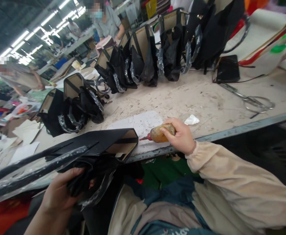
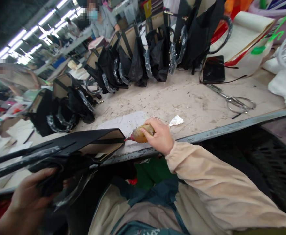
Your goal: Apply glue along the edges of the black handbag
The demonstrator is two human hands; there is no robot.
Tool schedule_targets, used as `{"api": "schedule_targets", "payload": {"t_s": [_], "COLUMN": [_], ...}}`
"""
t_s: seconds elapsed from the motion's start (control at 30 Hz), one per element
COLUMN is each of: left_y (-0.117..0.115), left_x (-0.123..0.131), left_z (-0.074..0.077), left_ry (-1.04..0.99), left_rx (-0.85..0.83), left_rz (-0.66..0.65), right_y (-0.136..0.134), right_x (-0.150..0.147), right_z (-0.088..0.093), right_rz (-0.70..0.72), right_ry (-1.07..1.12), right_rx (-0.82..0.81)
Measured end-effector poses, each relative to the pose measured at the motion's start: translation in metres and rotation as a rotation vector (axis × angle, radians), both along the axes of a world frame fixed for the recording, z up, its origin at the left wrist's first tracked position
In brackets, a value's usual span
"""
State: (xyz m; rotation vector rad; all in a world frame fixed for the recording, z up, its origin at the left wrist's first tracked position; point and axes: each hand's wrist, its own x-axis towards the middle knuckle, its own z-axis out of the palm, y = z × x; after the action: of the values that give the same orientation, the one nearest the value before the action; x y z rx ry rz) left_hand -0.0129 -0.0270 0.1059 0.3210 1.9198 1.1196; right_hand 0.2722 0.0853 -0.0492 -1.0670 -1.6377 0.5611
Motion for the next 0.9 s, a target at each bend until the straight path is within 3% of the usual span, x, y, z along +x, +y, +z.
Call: {"api": "schedule_targets", "payload": {"t_s": [0.13,0.47,0.77,0.9], "left_y": [-0.002,0.001,0.011,0.021], "left_x": [0.005,0.006,0.004,0.003], "left_z": [0.009,0.008,0.013,0.016], "left_ry": [0.042,0.005,0.005,-0.003], "left_rx": [-0.029,0.000,-0.061,-0.042], "left_rz": [-0.017,0.023,0.065,-0.005], "right_y": [-0.002,0.000,0.015,0.018], "right_x": [-0.005,-0.026,-0.038,-0.040], "right_z": [-0.001,-0.021,-0.027,-0.029], "right_rz": [-0.035,0.060,0.084,0.100], "right_ry": [0.122,0.193,0.033,-0.011], "right_rx": [-0.131,-0.320,-0.192,-0.126]}}
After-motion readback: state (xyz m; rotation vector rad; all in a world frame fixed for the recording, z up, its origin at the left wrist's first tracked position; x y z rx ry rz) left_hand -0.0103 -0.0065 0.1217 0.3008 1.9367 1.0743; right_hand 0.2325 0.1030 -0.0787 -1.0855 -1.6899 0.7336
